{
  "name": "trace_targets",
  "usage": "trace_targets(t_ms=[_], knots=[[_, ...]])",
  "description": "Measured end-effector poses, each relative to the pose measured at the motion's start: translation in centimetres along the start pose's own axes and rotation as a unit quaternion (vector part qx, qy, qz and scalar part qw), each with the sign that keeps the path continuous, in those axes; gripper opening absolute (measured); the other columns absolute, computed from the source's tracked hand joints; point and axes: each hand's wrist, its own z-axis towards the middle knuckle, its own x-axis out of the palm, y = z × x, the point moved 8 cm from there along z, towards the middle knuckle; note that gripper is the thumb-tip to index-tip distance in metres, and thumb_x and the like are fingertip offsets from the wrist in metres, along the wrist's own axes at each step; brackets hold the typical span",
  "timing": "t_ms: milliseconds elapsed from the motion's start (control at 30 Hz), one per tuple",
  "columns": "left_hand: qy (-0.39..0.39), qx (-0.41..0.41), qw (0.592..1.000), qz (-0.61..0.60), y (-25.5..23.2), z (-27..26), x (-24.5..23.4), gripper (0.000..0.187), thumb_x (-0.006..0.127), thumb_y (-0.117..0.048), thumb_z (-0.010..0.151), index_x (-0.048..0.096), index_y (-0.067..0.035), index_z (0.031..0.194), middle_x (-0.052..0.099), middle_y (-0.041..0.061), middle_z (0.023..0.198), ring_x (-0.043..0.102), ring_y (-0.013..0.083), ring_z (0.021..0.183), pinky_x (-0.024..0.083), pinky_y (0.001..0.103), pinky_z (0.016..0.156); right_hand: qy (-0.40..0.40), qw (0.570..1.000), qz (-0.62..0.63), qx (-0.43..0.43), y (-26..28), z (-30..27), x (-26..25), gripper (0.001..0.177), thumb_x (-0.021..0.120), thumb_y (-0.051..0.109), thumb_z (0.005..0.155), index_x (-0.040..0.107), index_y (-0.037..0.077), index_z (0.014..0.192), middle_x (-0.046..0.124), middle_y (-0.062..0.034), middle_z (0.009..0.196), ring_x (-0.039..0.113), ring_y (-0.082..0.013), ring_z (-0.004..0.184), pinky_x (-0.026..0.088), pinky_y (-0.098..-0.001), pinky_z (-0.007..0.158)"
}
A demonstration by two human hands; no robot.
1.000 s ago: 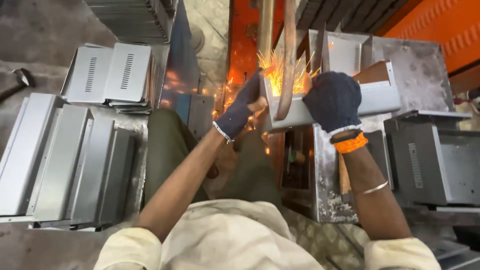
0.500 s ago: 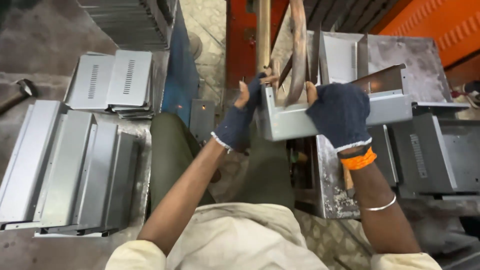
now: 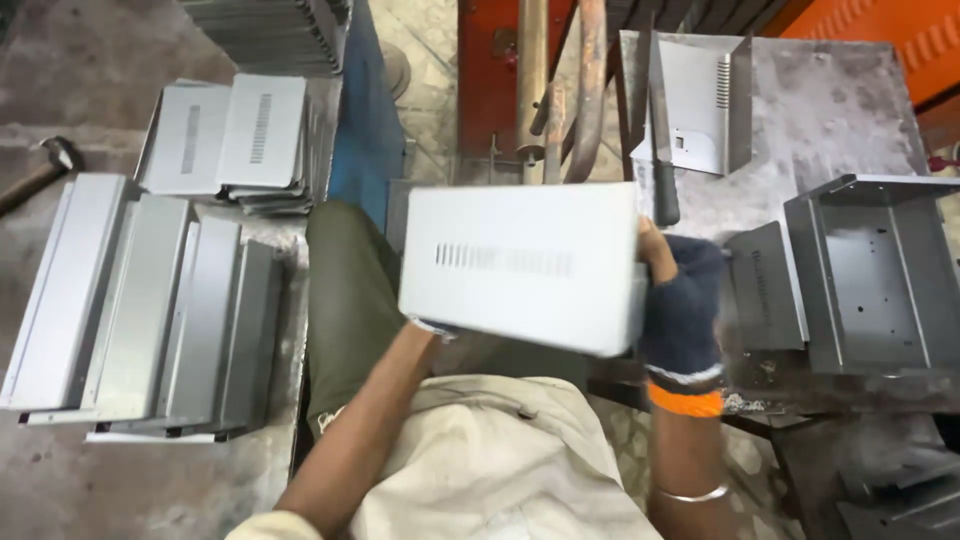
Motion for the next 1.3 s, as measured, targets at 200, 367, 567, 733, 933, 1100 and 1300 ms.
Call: trace_targets(t_ms=[200, 367, 567, 733, 933, 1100, 1300], knots=[[-0.012, -0.09, 0.996, -0.002, 2.9, -0.4, -0.6, 0.055, 0.039, -0.046, 0.106, 0.065, -0.001, 0.123, 0.069, 0.014, 0.119, 0.064, 0.019, 0.108, 0.041, 0.033, 0.104, 0.062, 0.992, 0.106, -0.011, -1.9, 2.0, 2.6, 0.036, 0.052, 0.043, 0.103, 0.066, 0.01, 0.097, 0.065, -0.0018, 0.098, 0.055, -0.0099, 0.095, 0.048, -0.0223, 0.088], [0.005, -0.109, 0.984, 0.142, 0.0, -0.9, 2.0, 0.041, 0.042, -0.03, 0.11, 0.065, 0.003, 0.104, 0.073, 0.014, 0.109, 0.064, 0.0149, 0.101, 0.049, 0.03, 0.1, 0.091, 0.975, 0.203, -0.011, -4.8, 0.9, 1.8, 0.054, 0.037, 0.056, 0.102, 0.06, 0.011, 0.12, 0.063, -0.0058, 0.123, 0.057, -0.0125, 0.113, 0.046, -0.0236, 0.098], [-0.054, 0.01, 0.876, 0.479, -8.0, 0.1, 8.2, 0.048, 0.072, -0.05, 0.093, 0.066, -0.027, 0.051, 0.057, -0.01, 0.048, 0.054, 0.0035, 0.046, 0.044, 0.016, 0.053, 0.032, 0.98, 0.172, -0.089, -4.2, 0.7, -0.4, 0.062, 0.032, 0.053, 0.107, 0.05, 0.009, 0.145, 0.057, -0.0147, 0.145, 0.054, -0.0222, 0.13, 0.04, -0.034, 0.111], [0.046, 0.097, 0.683, 0.723, -11.2, 4.3, 14.0, 0.061, 0.057, -0.059, 0.098, 0.06, -0.023, 0.048, 0.059, 0.006, 0.047, 0.065, 0.0333, 0.054, 0.046, 0.038, 0.054, 0.045, 0.987, 0.064, -0.142, -0.8, 0.8, 2.8, 0.056, 0.068, 0.021, 0.097, 0.051, 0.016, 0.15, 0.059, 0.0024, 0.108, 0.051, -0.0095, 0.097, 0.044, -0.0246, 0.097], [0.13, 0.14, 0.528, 0.827, -11.7, 10.2, 17.2, 0.045, 0.058, -0.06, 0.086, 0.073, -0.023, 0.064, 0.064, 0.005, 0.054, 0.071, 0.0344, 0.062, 0.055, 0.044, 0.055, 0.224, 0.913, 0.279, -0.194, -2.8, 6.1, 8.3, 0.09, 0.081, 0.005, 0.085, 0.033, 0.009, 0.16, 0.042, -0.0159, 0.157, 0.052, -0.0273, 0.137, 0.043, -0.0475, 0.118], [0.14, 0.216, 0.485, 0.836, -13.2, 9.8, 19.0, 0.03, 0.068, -0.034, 0.084, 0.078, -0.011, 0.067, 0.066, 0.012, 0.054, 0.057, 0.0292, 0.037, 0.048, 0.042, 0.043, 0.222, 0.928, 0.198, -0.223, 0.0, 5.7, 9.2, 0.088, 0.076, 0.031, 0.086, 0.031, -0.003, 0.155, 0.038, -0.0209, 0.154, 0.037, -0.0345, 0.147, 0.026, -0.0461, 0.126], [0.128, 0.17, 0.517, 0.829, -12.5, 10.8, 17.5, 0.022, 0.075, -0.035, 0.082, 0.083, -0.015, 0.084, 0.073, 0.009, 0.062, 0.066, 0.026, 0.042, 0.053, 0.039, 0.045, 0.183, 0.942, 0.179, -0.217, -2.6, 7.1, 9.0, 0.073, 0.065, 0.001, 0.076, 0.042, 0.004, 0.144, 0.025, -0.0143, 0.164, 0.027, -0.0307, 0.153, 0.019, -0.0399, 0.128]])
